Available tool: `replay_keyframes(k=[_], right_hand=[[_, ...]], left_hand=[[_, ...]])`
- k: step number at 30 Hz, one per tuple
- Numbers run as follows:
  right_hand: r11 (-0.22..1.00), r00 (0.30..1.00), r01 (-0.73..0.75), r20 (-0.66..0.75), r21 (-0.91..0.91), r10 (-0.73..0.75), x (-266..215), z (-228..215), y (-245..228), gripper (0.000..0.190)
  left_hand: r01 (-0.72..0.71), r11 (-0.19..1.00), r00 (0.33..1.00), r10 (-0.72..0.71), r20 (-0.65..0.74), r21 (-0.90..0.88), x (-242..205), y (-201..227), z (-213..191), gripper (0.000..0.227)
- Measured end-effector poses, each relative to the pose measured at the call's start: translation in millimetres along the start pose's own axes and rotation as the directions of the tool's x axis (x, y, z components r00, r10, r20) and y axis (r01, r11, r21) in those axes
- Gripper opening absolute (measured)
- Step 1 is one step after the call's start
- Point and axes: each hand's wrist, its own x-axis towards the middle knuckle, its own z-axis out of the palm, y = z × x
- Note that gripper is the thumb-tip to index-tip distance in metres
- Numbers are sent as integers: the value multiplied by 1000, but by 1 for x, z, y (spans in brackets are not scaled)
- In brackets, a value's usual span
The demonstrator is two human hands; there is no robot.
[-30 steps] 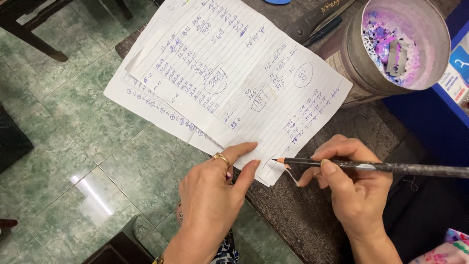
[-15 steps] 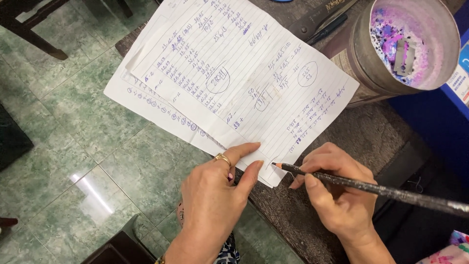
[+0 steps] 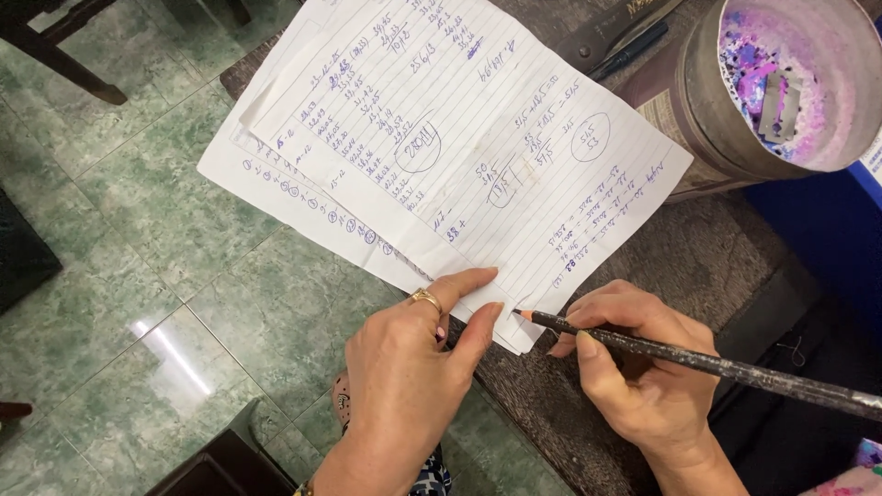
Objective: The person is writing notes and calculations on a piece of paper using a pencil at a sewing factory workbench.
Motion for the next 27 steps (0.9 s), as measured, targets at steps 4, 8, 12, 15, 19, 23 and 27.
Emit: replay_keyframes(k=[4, 8, 12, 15, 19, 23, 27], right_hand=[[1000, 1000, -4, 12, -29, 4, 0, 0, -1, 12], [1000, 1000, 2, 26, -17, -2, 0, 0, 0, 15], [1000, 1000, -5, 28, -12, 5, 2, 0, -2, 15], [999, 999, -30, -13, -44, 29, -1, 0, 2, 13], [998, 998, -57, -35, -40, 56, 1, 1, 0, 11], [999, 1000, -19, -3, -31, 19, 0, 1, 0, 14], [997, 998, -48, -33, -59, 46, -1, 1, 1, 13]], left_hand=[[-2, 1000, 1000, 2, 29, 5, 0, 1, -2, 33], [-22, 1000, 1000, 22, 8, 6, 0, 0, 0, 33], [-6, 1000, 1000, 6, 11, 6, 0, -1, 0, 34], [-43, 999, 999, 43, -10, 8, 0, -3, 2, 33], [-76, 997, 997, 76, -10, 9, 0, -3, 2, 33], [-60, 998, 998, 60, -8, 24, 1, -3, 2, 34], [-71, 997, 997, 71, -10, 4, 0, -3, 1, 34]])
